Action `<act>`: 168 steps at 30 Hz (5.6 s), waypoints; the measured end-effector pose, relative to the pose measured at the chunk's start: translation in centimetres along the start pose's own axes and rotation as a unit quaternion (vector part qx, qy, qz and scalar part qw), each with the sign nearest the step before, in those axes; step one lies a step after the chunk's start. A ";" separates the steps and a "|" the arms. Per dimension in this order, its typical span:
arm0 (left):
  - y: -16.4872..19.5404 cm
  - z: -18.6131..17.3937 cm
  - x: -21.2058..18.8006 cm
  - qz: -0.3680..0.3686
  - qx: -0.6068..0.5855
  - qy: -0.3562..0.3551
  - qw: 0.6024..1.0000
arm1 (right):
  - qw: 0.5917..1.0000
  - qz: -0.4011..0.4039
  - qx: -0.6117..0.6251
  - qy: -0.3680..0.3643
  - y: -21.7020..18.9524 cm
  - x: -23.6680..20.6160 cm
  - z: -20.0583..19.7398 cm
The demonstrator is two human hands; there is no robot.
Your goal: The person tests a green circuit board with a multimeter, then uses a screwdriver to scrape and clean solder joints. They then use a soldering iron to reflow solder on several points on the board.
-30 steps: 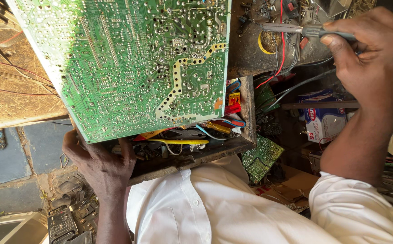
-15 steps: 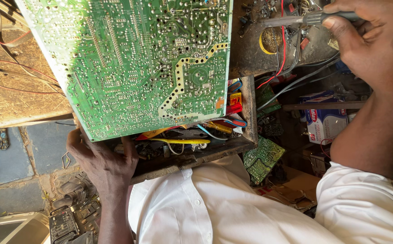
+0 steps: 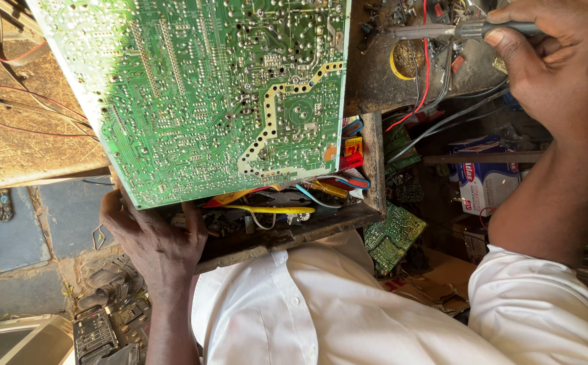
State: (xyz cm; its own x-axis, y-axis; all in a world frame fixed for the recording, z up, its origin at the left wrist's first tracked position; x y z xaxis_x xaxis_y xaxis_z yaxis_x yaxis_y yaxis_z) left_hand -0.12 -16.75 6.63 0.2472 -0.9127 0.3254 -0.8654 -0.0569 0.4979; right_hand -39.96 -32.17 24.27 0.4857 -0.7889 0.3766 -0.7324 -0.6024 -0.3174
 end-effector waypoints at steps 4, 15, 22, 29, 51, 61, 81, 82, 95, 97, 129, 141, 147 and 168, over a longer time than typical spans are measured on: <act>-0.1 0.0 0.0 -0.004 -0.006 0.001 1.000 | 1.000 -0.008 0.000 0.002 0.0 -0.1 0.0; -0.2 0.3 -0.2 -0.006 -0.007 -0.005 1.000 | 1.000 -0.014 -0.017 -0.008 0.5 -0.6 -0.1; -0.2 0.2 -0.3 -0.013 -0.008 0.000 1.000 | 0.997 -0.027 -0.074 -0.016 -1.5 0.5 -0.4; -0.3 0.2 -0.3 -0.012 -0.004 -0.002 1.000 | 0.983 -0.053 -0.173 -0.020 -3.7 1.0 -0.6; -0.2 0.2 -0.3 -0.015 0.002 -0.008 1.000 | 0.993 -0.016 -0.114 0.015 -2.4 0.5 -0.6; -0.1 0.1 -0.2 -0.011 -0.005 0.001 1.000 | 0.997 -0.009 -0.081 0.007 -1.6 -0.3 -0.5; -0.3 0.3 -0.2 -0.018 -0.008 -0.005 1.000 | 0.996 -0.017 -0.090 0.005 -1.7 -0.3 -0.2; -0.3 0.3 -0.2 -0.017 -0.007 -0.002 1.000 | 0.996 -0.015 -0.090 0.005 -1.7 -0.3 -0.2; -0.1 0.1 -0.1 -0.014 -0.006 -0.008 1.000 | 0.997 0.008 -0.078 0.018 -1.6 -0.1 -0.3; -0.2 0.1 -0.1 -0.019 -0.007 -0.003 1.000 | 0.999 0.020 -0.036 0.027 -0.6 -0.9 -0.2; -0.5 -0.1 -1.0 -0.009 0.007 0.008 1.000 | 0.518 0.208 0.816 0.148 8.8 -15.5 8.9; 0.0 -1.0 -1.6 0.001 -0.011 0.017 1.000 | 0.533 0.184 0.813 0.145 6.7 -17.3 8.6; -0.4 -1.0 -2.2 0.004 -0.019 0.044 0.999 | 0.595 0.182 0.765 0.166 4.6 -19.3 7.7; 5.3 -0.8 -13.5 0.029 -0.365 -0.085 0.927 | 0.971 0.034 0.060 0.228 -16.5 -25.0 8.8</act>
State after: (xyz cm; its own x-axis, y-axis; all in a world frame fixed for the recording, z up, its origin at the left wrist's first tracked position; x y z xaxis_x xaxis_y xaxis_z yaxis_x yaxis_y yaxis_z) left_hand -7.70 -4.41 5.58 0.0829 -0.9597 0.2685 -0.3351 0.2269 0.9145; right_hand -35.80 -3.58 12.50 0.1561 -0.7073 0.6895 -0.6811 -0.5826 -0.4435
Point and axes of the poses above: each hand's wrist, its own x-axis towards the middle knuckle, its own z-axis out of the palm, y = z × x, the point moved 8 cm from there along x, towards the middle knuckle, and after that the axes turned 2 degrees about y, right-handed, at the moved point
